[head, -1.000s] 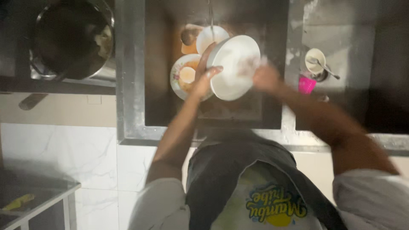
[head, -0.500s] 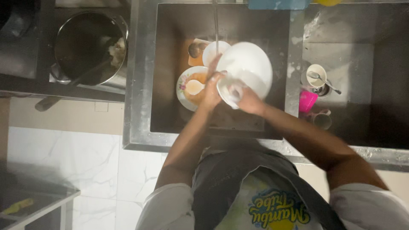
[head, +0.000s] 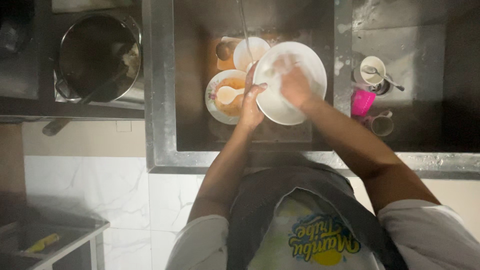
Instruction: The person washes a stack of dirty dishes in a kitchen sink using a sponge and running water. They scrub and rinse a plastic container, a pink cup, a glass, a white mug, a bowl, and a plate, placing each item in the adjacent sink basin after cleaning.
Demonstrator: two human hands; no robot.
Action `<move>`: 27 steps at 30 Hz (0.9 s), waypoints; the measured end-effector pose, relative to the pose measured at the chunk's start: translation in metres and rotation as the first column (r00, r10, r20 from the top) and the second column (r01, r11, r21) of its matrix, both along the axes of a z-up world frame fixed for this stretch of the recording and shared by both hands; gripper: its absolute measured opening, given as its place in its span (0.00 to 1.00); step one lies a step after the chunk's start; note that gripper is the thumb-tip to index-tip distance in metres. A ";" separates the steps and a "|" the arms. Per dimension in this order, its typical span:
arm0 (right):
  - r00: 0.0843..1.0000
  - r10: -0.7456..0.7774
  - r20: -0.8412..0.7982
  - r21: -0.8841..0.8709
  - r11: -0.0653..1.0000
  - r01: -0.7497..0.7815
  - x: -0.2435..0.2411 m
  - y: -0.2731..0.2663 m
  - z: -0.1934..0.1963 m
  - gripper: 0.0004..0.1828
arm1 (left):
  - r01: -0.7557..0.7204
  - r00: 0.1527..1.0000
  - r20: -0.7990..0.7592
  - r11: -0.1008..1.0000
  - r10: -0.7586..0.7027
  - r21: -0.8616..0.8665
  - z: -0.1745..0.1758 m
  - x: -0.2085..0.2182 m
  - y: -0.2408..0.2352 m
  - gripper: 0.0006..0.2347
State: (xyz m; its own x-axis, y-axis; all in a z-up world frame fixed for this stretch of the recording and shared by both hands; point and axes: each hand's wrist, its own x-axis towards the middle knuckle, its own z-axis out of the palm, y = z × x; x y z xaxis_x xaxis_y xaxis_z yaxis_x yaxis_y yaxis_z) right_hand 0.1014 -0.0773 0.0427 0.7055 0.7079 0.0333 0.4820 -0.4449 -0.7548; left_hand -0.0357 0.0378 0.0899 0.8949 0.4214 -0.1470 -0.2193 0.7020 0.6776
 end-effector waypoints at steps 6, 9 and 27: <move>0.912 0.240 -0.333 0.048 0.970 -0.237 -0.035 -0.005 -0.014 0.16 | -0.041 0.999 0.036 0.991 0.036 0.130 -0.017 0.002 -0.006 0.35; 0.908 0.143 -0.394 0.080 0.989 -0.121 -0.039 0.001 -0.018 0.17 | -0.044 0.998 0.041 0.991 0.049 -0.126 -0.040 0.005 -0.020 0.33; 0.918 0.252 0.308 -0.252 0.951 -0.176 -0.073 -0.085 0.108 0.34 | 0.064 0.994 0.084 0.998 -0.063 -0.007 0.021 0.034 -0.037 0.37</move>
State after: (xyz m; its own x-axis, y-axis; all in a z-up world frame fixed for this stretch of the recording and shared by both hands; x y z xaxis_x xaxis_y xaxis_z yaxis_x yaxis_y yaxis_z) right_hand 0.0282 -0.1619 0.1510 0.5107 0.8570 0.0689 0.7896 -0.4358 -0.4319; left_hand -0.0015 0.0005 0.1109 0.9291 0.3625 -0.0739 -0.2300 0.7225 0.6520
